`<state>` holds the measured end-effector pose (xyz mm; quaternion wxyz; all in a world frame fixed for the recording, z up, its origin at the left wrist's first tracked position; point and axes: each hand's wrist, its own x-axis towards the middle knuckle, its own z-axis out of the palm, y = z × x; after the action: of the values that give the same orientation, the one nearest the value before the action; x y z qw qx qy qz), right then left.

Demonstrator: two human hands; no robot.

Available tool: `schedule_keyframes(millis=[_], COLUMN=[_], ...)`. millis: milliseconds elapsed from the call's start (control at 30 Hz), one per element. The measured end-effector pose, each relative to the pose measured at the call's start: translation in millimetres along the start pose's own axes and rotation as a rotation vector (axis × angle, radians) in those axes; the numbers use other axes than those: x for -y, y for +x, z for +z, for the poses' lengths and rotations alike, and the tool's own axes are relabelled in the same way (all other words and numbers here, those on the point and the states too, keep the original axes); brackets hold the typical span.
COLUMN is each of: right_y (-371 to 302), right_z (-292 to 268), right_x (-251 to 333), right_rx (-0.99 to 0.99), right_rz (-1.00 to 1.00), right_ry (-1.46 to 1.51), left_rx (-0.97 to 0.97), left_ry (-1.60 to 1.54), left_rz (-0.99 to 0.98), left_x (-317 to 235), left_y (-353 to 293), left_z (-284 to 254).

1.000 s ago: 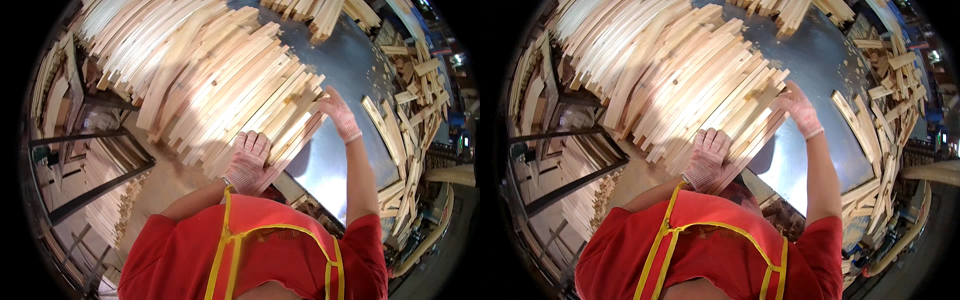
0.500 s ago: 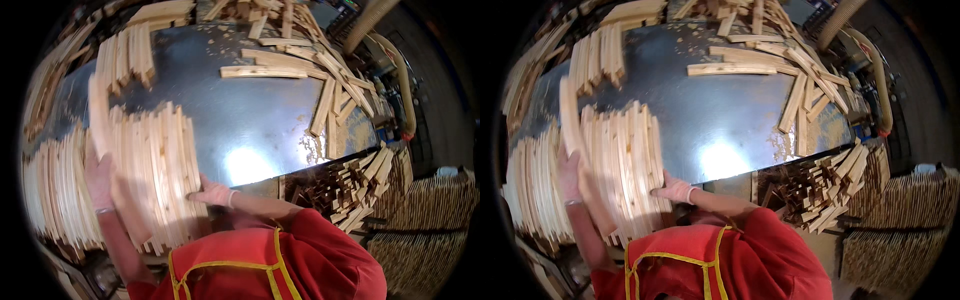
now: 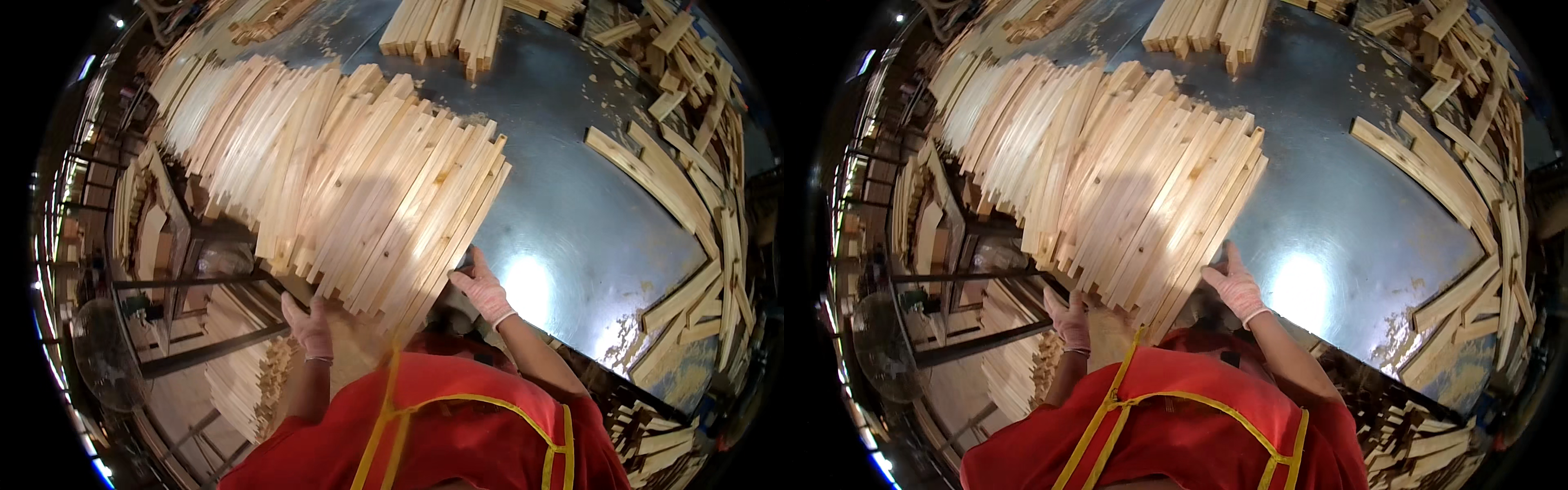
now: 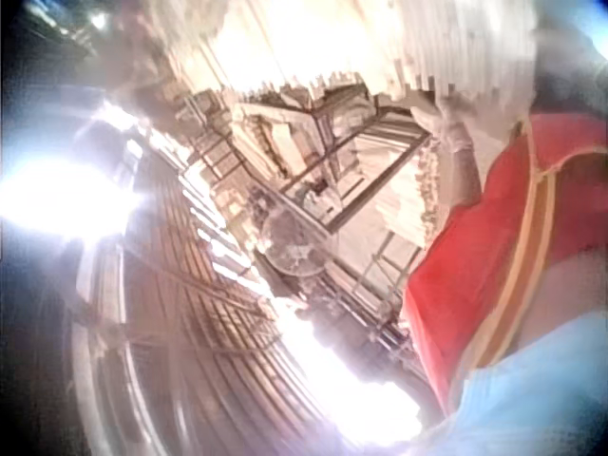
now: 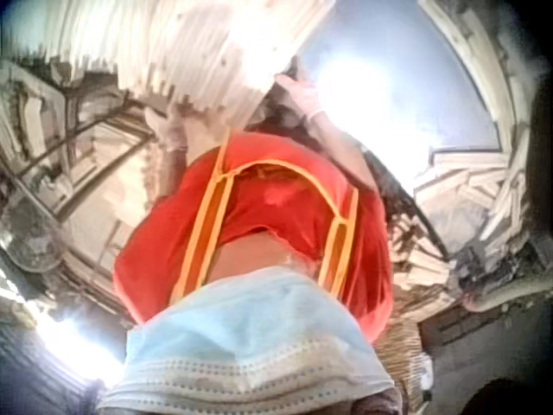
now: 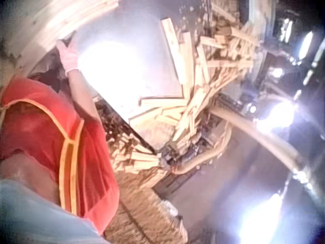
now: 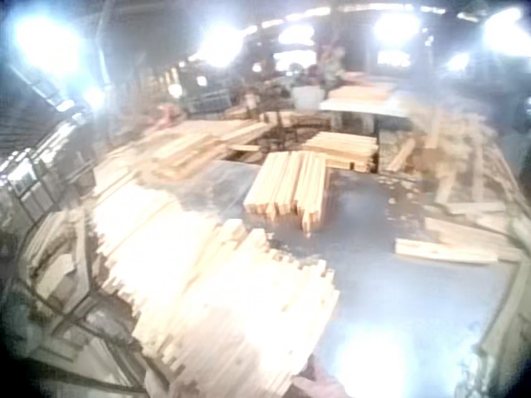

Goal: The person repeatedly picks up thin wooden planks from a scattered pile on a metal table and stacks them neatly. They handle the planks one at a time or in small groups, aligning them into a growing stack.

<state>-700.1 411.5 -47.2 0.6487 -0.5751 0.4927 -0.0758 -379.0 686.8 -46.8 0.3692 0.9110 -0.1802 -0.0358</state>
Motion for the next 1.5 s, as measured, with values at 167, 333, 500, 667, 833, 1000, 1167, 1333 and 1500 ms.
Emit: schedule_keyframes(millis=[167,333,500,667,833,1000,1167,1333,1500], right_y=[14.2,33.4,13.2,18.8,25.1,-9.5,-64.3,-85.1,-85.3], right_z=[-15.5,-93.3,-133.2,-137.5,-116.8,-118.3,-119.0,-134.2,-135.1], right_x=[2.2,9.3,41.6,55.4,48.7,42.9,120.4,223.0,239.4], right_rx=[-0.001,-0.284,-0.15,-0.121,-0.235,-0.325,-0.591,-0.79,-0.937], right_rz=[-0.111,-0.15,0.036,0.051,0.061,0.069,-0.153,-0.648,-0.737], right_ry=[0.101,-0.062,-0.254,-0.27,-0.212,-0.094,-0.149,-0.166,-0.21], left_rx=[0.348,1.011,0.78,0.878,0.965,1.171,1.067,0.681,0.597], left_ry=[-1.309,0.402,-0.189,-0.358,-0.077,-0.581,-0.703,-0.723,-0.771], left_rz=[-0.889,0.157,-0.055,-0.276,0.173,-0.131,0.133,0.623,1.101], left_x=[6.8,-86.2,-66.8,-181.7,-156.5,-211.3,-293.5,-362.4,-372.3], left_y=[-24.8,-86.9,-19.4,27.2,41.1,-7.4,1.0,57.1,108.8], left_z=[42.9,40.6,43.7,149.6,220.7,187.5,131.6,91.8,114.0])
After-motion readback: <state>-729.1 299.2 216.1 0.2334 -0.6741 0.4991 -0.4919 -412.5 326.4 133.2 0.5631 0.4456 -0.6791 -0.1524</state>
